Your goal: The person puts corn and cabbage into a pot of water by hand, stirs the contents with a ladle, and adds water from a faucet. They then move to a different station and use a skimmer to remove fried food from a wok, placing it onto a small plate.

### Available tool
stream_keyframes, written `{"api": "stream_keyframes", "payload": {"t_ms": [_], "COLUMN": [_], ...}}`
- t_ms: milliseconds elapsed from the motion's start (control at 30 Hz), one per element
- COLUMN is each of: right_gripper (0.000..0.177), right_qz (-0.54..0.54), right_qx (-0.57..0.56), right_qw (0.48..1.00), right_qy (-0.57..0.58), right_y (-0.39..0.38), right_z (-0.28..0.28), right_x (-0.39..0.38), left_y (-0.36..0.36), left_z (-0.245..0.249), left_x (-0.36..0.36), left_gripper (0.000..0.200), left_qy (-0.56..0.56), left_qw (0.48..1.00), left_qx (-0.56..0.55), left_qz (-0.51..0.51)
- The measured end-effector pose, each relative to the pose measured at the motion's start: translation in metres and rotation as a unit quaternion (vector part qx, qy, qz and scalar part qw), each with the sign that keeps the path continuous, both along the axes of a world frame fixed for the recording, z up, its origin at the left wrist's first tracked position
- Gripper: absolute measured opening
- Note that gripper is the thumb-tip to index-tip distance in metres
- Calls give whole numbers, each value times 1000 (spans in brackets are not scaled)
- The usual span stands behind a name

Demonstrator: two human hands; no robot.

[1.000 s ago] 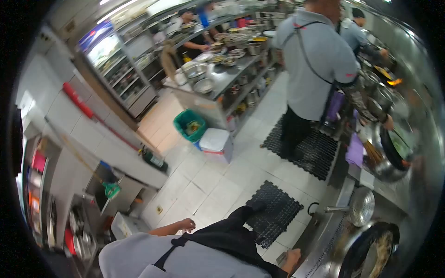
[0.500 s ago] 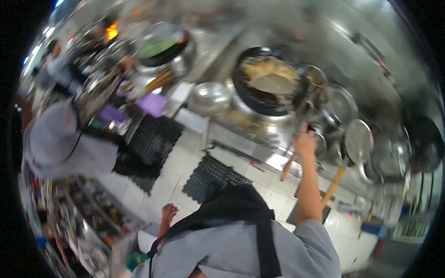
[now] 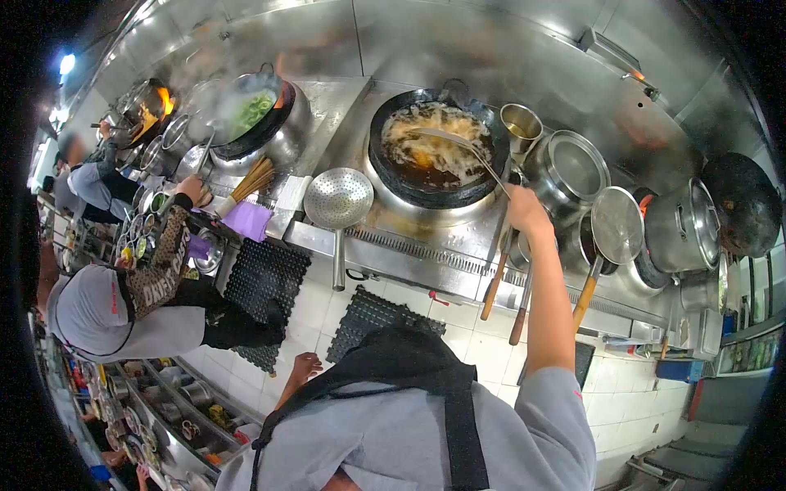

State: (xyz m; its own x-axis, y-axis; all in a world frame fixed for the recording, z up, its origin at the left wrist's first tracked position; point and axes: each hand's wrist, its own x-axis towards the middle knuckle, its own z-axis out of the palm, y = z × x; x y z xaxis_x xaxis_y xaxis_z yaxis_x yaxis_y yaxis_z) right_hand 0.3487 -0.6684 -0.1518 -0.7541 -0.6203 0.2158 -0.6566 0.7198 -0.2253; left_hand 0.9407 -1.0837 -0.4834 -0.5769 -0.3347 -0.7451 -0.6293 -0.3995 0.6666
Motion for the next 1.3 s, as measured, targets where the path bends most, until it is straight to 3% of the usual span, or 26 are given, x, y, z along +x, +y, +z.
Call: {"api": "stream_keyframes", "payload": {"t_ms": [33,67,167,233,267,300,333,400,433,467,500,567,667,700,733,767,1033,1233,1300], "right_gripper": [53,52,47,42,28,23,18,12,11,10,10,10,10,12,13,14,20,31,27], "right_qz": [-41,-81,-139,-151,-155,-158,-159,-151,-144,-137,-129,-120,-109,-107,-105,-105,-105,-91,-99], "right_qx": [-16,-32,-91,-146,-187,-208,-231,-258,-266,-274,-284,-359,-371,-368,-365,-354,-319,-192,-204], "right_qw": [995,980,926,900,877,865,854,832,822,811,801,762,750,749,749,755,802,922,917], "right_qy": [-90,-179,-338,-382,-415,-428,-439,-467,-483,-498,-510,-526,-536,-540,-543,-542,-495,-324,-329], "right_y": [-4,-15,-26,-18,-18,-19,-21,-28,-32,-34,-34,-45,-48,-47,-46,-44,-29,-30,-42], "right_z": [6,18,28,0,-13,-19,-23,-37,-47,-55,-61,-57,-54,-51,-49,-47,-30,-29,-23], "right_x": [6,13,22,16,16,18,20,17,15,13,9,19,27,30,34,36,61,65,67], "left_y": [0,2,32,48,44,41,41,57,61,60,57,49,42,46,51,59,51,53,52], "left_z": [-26,-48,4,21,-32,-73,-88,-87,-84,-81,-81,-85,-70,-43,-15,38,41,32,24], "left_x": [9,21,9,12,36,55,61,69,76,81,79,76,62,48,34,8,-11,2,8], "left_gripper": [18,19,18,12,10,9,10,11,11,11,13,16,17,15,14,13,17,16,17], "left_qy": [-7,63,-46,-27,15,63,120,14,-40,-39,29,162,164,77,-11,-94,-101,-100,-80], "left_qw": [997,993,989,998,975,903,812,927,961,969,933,807,741,859,958,990,991,993,993], "left_qx": [58,-52,-104,-52,-144,-275,-394,-300,-244,-191,-279,-438,-495,-358,-197,-96,-79,-55,-59], "left_qz": [43,-85,-91,-4,-169,-323,-413,-225,-127,-150,-225,-360,-423,-359,-207,-40,-41,-38,-59]}}
